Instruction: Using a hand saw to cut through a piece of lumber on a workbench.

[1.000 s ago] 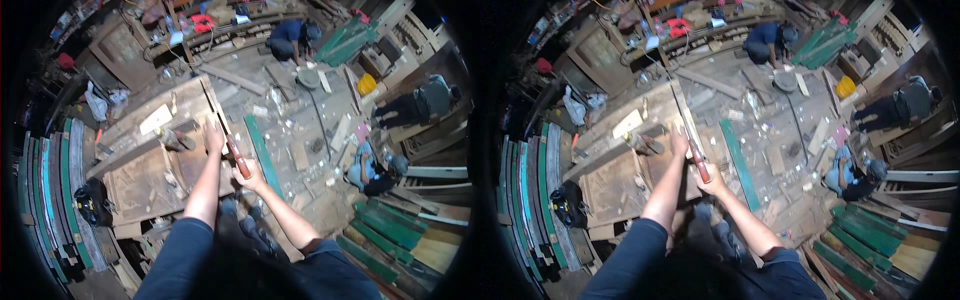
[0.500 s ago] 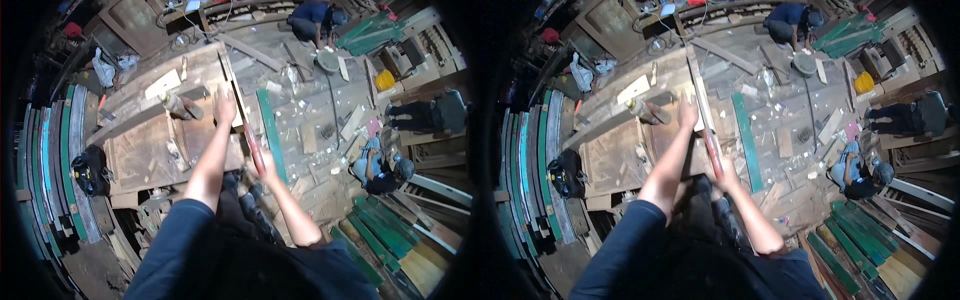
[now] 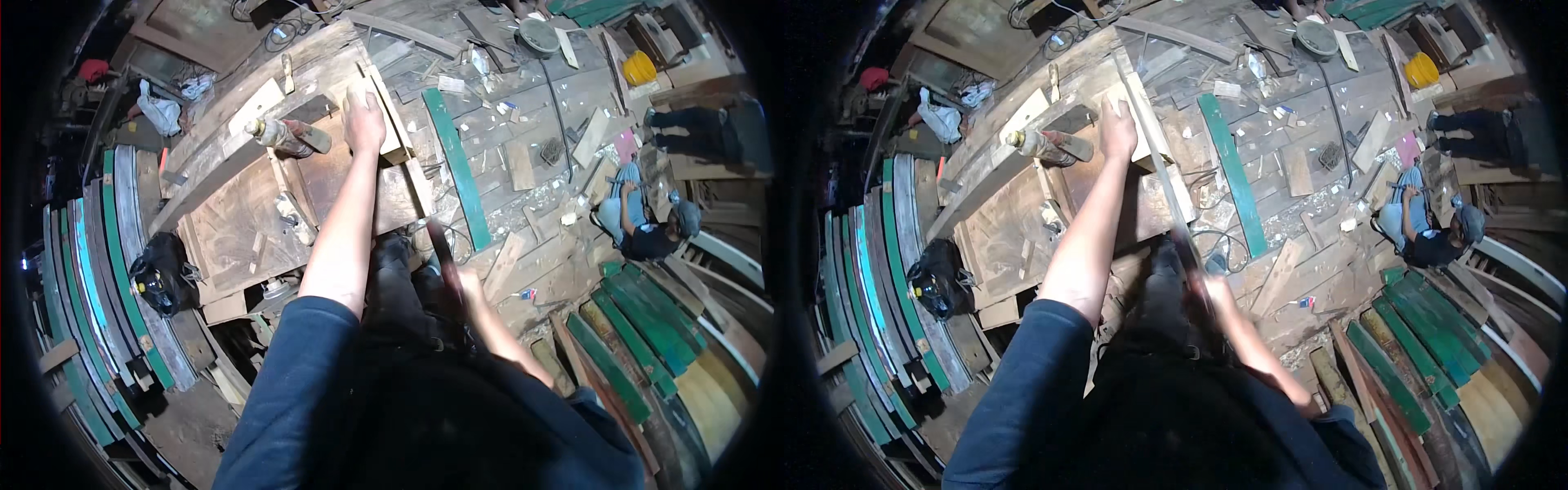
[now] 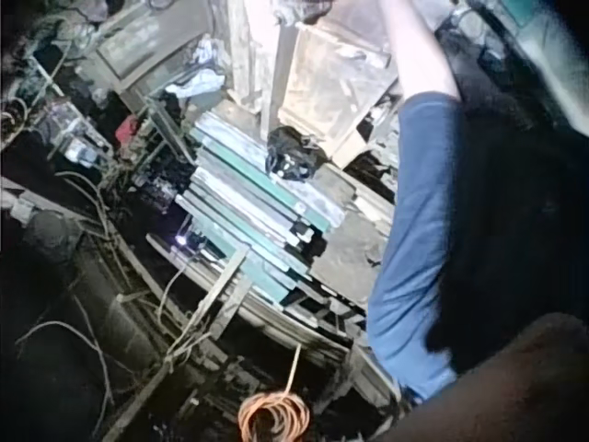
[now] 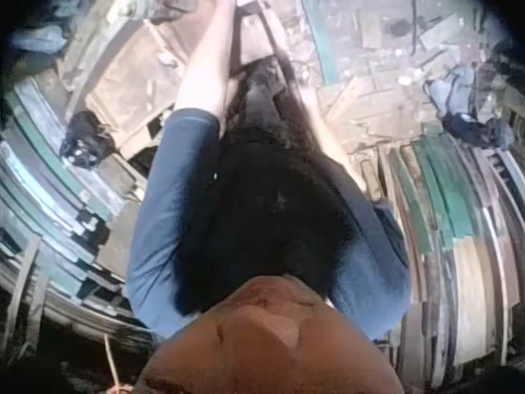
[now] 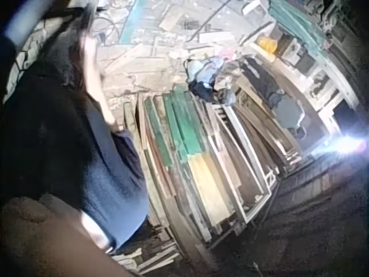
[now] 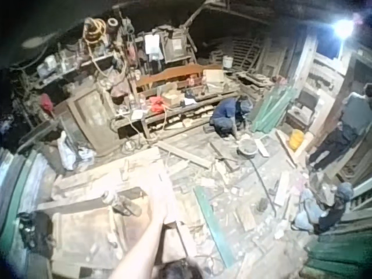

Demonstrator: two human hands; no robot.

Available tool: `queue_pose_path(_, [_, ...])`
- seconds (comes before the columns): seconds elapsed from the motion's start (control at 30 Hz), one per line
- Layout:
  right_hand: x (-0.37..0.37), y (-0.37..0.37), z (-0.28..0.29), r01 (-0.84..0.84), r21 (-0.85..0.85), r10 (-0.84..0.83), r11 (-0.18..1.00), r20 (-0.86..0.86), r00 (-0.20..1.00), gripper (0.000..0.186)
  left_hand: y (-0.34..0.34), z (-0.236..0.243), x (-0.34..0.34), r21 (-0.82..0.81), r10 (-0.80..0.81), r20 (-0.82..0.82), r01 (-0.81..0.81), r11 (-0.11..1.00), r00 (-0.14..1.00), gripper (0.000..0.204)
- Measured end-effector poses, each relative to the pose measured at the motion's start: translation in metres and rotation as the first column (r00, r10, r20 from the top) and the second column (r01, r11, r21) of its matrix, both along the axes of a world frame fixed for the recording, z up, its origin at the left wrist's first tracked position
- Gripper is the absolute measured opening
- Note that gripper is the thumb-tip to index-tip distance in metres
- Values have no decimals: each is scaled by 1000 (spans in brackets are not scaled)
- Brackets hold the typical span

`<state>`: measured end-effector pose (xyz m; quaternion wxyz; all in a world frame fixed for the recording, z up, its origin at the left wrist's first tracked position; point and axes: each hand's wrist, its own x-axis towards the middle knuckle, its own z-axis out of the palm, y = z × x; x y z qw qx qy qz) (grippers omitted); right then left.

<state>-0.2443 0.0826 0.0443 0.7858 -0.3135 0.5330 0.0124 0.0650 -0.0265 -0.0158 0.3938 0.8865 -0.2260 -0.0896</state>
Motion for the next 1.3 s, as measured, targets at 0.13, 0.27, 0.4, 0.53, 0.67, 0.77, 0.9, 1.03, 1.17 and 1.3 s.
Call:
queue_pose_path(0.13, [99,-84,-6,9,-889,445,458,238,863,15,-3,-5,1,57,-1,80,-4,998,997,56])
queue_pose_path(0.27, [104,-74,-14,145,-907,423,396,320,848,16,-2,-20,15,-15,-11,121,13,1000,993,54])
queue_pose_path(0.4, [1,-1,5,79,258,-105,963,86,991,25,23,-20,39,14,-28,-18,28,1000,999,54])
queue_pose_path(0.53, [-53,20,-17,-86,-887,379,453,105,919,12,-10,3,-5,57,8,-9,-7,998,1000,56])
queue_pose_path(0.67, [38,-32,-13,-101,-851,457,516,173,873,12,9,6,7,87,47,-18,-45,995,999,57])
queue_pose_path(0.77, [103,-81,-21,41,-923,374,384,196,906,15,-10,-3,4,50,4,-23,-3,999,1000,55])
queue_pose_path(0.9, [64,-58,-22,-240,-915,488,324,-56,871,14,-2,-6,7,-7,13,12,-13,1000,1000,54])
queue_pose_path(1.03, [-49,17,2,-167,-750,394,640,134,909,17,7,-3,10,3,28,21,-28,1000,999,55])
queue_pose_path(1.17, [-77,40,-21,-88,-616,269,783,208,940,9,-3,0,3,27,25,44,-26,999,999,55])
queue_pose_path(1.3, [54,-58,-26,-51,-922,524,383,172,835,13,0,8,3,66,-7,3,7,998,1000,54])
